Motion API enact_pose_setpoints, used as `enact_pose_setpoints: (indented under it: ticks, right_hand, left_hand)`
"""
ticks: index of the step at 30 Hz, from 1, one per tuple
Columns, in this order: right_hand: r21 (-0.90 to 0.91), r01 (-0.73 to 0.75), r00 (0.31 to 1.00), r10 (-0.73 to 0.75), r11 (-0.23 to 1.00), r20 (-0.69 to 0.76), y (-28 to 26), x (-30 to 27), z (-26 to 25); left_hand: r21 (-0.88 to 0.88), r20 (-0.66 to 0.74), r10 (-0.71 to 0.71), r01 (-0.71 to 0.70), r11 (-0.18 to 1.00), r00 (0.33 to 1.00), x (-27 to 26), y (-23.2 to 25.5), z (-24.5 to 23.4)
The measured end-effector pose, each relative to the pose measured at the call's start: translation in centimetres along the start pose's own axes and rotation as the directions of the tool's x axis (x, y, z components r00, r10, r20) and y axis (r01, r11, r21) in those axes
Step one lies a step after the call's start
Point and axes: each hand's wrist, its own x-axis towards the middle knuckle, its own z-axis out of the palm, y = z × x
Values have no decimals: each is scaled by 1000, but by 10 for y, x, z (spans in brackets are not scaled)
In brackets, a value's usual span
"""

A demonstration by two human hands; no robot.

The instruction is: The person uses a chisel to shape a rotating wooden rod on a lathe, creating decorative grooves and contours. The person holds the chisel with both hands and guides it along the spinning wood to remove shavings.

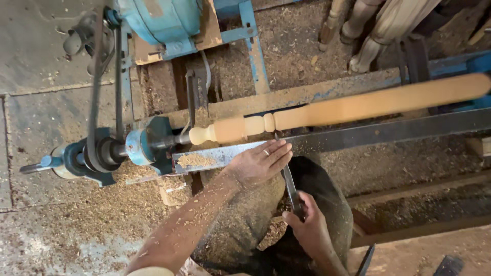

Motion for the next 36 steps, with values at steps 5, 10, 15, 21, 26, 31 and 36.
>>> enact_pose_setpoints:
  ticks: [5, 10, 15, 21, 26, 31, 36]
  right_hand:
    - [383, -586, 809, 539, 714, 234, 3, 1, -10]
    - [225, -616, 787, 605, 755, 124, -17, 6, -9]
    - [221, -591, 799, 600, 776, 32, -29, 8, -6]
    - [204, -626, 776, 628, 752, 67, -35, 13, -12]
    - [216, -628, 774, 630, 748, 68, -35, 15, -11]
    - [188, -648, 756, 653, 738, 45, -39, 17, -10]
    - [201, -657, 747, 664, 727, 43, -48, 19, -8]
  left_hand:
    - [-12, -6, 11, -12, 1000, 1000, -2, -2, 7]
    - [-15, -18, 6, -6, 1000, 1000, 3, -5, 6]
    - [-22, 15, -13, 13, 1000, 1000, 2, -4, 4]
    - [-25, 13, -22, 22, 999, 1000, 6, -5, 3]
    - [-21, 46, -57, 58, 998, 997, 7, -4, 2]
    - [1, 60, -67, 67, 998, 996, 8, -2, -2]
    - [7, 79, -72, 72, 997, 994, 9, -2, -6]
